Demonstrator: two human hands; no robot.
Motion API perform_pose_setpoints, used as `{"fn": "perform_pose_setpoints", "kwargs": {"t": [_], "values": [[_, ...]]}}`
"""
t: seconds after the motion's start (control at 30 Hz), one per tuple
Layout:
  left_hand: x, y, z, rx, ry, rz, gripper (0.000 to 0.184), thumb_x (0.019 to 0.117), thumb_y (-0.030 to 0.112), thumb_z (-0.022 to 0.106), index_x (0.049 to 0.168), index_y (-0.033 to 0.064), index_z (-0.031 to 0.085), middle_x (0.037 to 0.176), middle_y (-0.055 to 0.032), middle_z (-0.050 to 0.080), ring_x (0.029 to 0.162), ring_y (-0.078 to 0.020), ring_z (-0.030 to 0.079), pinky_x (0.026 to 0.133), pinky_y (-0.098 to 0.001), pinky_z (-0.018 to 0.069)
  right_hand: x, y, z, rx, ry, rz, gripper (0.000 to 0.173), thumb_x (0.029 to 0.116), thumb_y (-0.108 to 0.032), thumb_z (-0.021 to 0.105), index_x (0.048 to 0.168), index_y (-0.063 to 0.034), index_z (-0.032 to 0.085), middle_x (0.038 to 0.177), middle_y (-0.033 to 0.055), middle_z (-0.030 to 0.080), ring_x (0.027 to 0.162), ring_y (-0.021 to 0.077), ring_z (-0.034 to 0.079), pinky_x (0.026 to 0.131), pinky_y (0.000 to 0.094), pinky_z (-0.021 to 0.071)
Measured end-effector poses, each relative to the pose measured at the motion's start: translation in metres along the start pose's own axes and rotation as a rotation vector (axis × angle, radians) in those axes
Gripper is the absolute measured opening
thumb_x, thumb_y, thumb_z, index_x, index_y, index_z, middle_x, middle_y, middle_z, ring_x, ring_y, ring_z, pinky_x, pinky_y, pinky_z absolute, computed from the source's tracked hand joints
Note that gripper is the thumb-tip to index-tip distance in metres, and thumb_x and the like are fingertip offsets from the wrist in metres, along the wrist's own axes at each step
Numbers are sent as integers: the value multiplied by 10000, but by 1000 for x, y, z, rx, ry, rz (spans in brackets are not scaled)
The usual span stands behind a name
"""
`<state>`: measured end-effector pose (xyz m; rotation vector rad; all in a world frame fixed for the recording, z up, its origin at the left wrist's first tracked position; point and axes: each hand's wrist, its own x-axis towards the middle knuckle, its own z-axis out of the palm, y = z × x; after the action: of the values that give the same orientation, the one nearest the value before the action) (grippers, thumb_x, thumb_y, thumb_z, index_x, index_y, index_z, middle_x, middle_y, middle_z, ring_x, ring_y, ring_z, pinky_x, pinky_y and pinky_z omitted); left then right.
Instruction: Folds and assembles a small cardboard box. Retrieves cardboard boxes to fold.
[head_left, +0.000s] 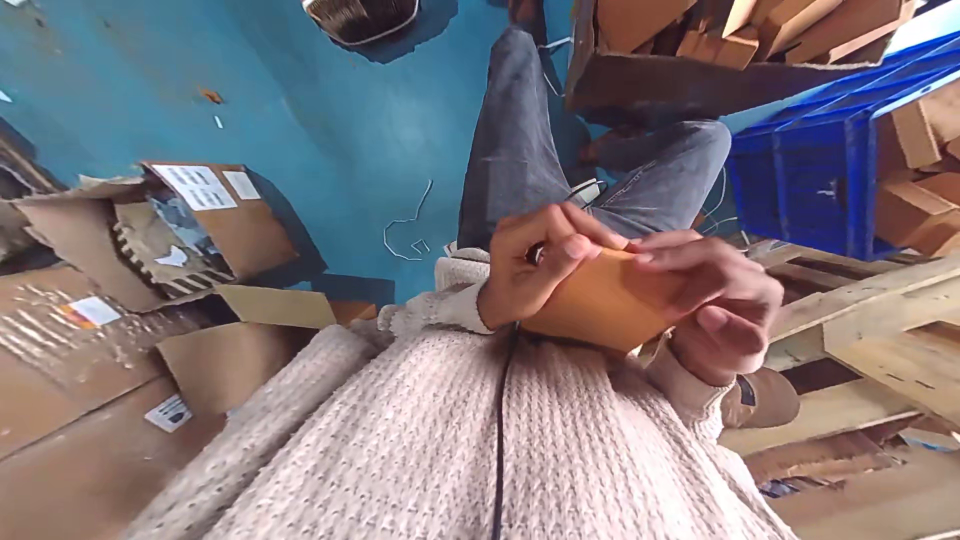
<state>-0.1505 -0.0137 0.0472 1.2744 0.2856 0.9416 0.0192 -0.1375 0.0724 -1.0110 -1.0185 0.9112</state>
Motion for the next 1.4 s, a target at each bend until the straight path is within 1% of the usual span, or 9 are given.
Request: {"fn": "perform_pose_setpoints", "kwargs": {"t": [0.13,0.3,0.5,0.6,0.8,1.07,1.13,1.2,1.4], "values": [[-4,-1,-1,-30,-18,-145,201,1054,265,552,1045,69,596,1050,-88,724,1030,-219,715,938,-429,597,-7,11,2,-15,98,29,266,1002,-315,592,794,-171,673,1056,27,738,1114,235,683,997,443,551],[8,7,3,-59,-10,-224,137,1001,124,599,1080,12,602,1069,-113,732,1024,-200,716,907,-379,600,-1,-5,-2,-133,96,77,361,984,-333,666,1290,-152,607,1263,28,692,1149,204,679,996,386,578],[17,16,2,-45,20,-393,126,1031,83,539,1075,43,651,1006,-45,732,907,-94,709,782,-263,599,12,-24,-10,-197,-48,128,203,1000,-230,651,1162,-130,720,1295,20,690,1222,184,648,1008,343,570],[12,12,0,-108,-27,-380,134,1020,112,542,1124,58,606,1109,-54,714,1029,-136,692,906,-328,584,10,-21,-13,-132,-126,172,197,1003,-208,640,1153,-140,747,1323,16,685,1239,175,640,1009,331,571],[-8,12,-1,80,-188,-481,893,867,384,781,1486,-64,319,1472,-175,502,1312,-198,552,1054,-361,522,-4,-10,-24,-127,-16,242,169,997,-188,636,1082,-141,774,1303,20,702,1193,164,669,958,300,582],[-3,16,13,139,-331,-352,924,835,254,825,1504,-104,298,1393,-198,528,1300,-226,538,1090,-390,497,11,-54,-32,-685,-242,272,224,1002,-294,638,1151,-127,657,1115,-10,653,998,63,651,828,244,580],[-2,19,15,154,-340,-340,960,821,260,838,1516,-100,283,1405,-199,511,1310,-226,527,1095,-386,494,16,-59,-25,-792,-259,314,344,1008,-312,617,1314,-156,632,1127,2,639,944,54,637,774,248,561],[0,20,15,173,-355,-320,1028,775,261,874,1522,-103,268,1426,-202,498,1329,-230,512,1108,-389,484,21,-60,-26,-764,-307,369,423,1026,-296,584,1434,-185,571,1270,-14,660,974,25,664,806,222,587],[2,22,8,234,-461,-211,1140,742,345,883,1521,-151,215,1496,-265,441,1422,-285,435,1178,-414,412,19,-56,-25,-542,-223,314,297,982,-119,646,1270,-76,709,1358,38,652,1210,111,641,997,253,566]]}}
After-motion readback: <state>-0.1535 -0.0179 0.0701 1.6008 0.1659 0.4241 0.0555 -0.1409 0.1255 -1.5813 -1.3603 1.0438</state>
